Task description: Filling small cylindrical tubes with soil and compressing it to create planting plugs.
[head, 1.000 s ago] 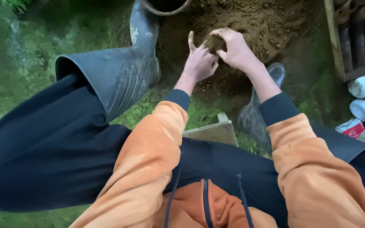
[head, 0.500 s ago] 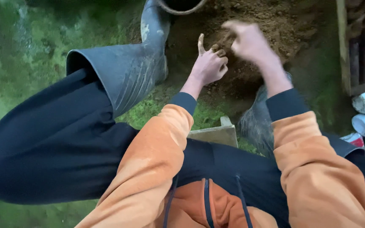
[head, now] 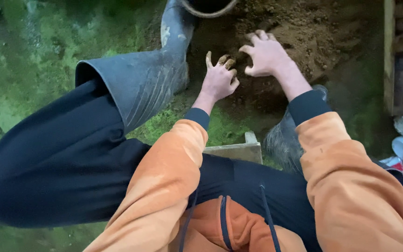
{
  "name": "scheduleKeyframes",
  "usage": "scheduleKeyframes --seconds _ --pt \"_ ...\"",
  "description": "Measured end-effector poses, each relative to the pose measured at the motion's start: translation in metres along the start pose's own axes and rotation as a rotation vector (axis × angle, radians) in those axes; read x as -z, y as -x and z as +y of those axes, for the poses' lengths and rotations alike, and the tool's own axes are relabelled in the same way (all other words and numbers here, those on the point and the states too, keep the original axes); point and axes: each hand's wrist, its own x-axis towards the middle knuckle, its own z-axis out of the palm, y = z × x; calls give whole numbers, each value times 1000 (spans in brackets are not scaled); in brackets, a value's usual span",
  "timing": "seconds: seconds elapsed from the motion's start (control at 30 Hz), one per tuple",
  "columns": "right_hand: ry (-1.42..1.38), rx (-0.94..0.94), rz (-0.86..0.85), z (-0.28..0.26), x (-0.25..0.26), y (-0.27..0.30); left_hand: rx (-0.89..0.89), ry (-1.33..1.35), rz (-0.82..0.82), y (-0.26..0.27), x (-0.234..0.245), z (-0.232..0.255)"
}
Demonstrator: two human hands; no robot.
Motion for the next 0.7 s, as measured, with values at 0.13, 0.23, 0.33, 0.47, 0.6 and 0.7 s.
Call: scheduleKeyframes --seconds 0.13,0.23,0.33,0.47,0.6,0.7 --pt "137 47 183 -1 -21 5 -70 52 12 -11 -4 0" --pt "-124 -52 179 -13 0 15 -139 48 -10 -21 -7 3" --pt "-404 -79 251 -13 10 30 -192 70 -30 -30 -9 16" --pt "-555 -86 236 -28 56 54 -199 111 18 -44 -15 27" --pt "-521 -140 263 -40 54 66 -196 77 37 -47 -1 34" --pt "-375 -101 234 -42 34 70 -236 56 106 -46 -4 36"
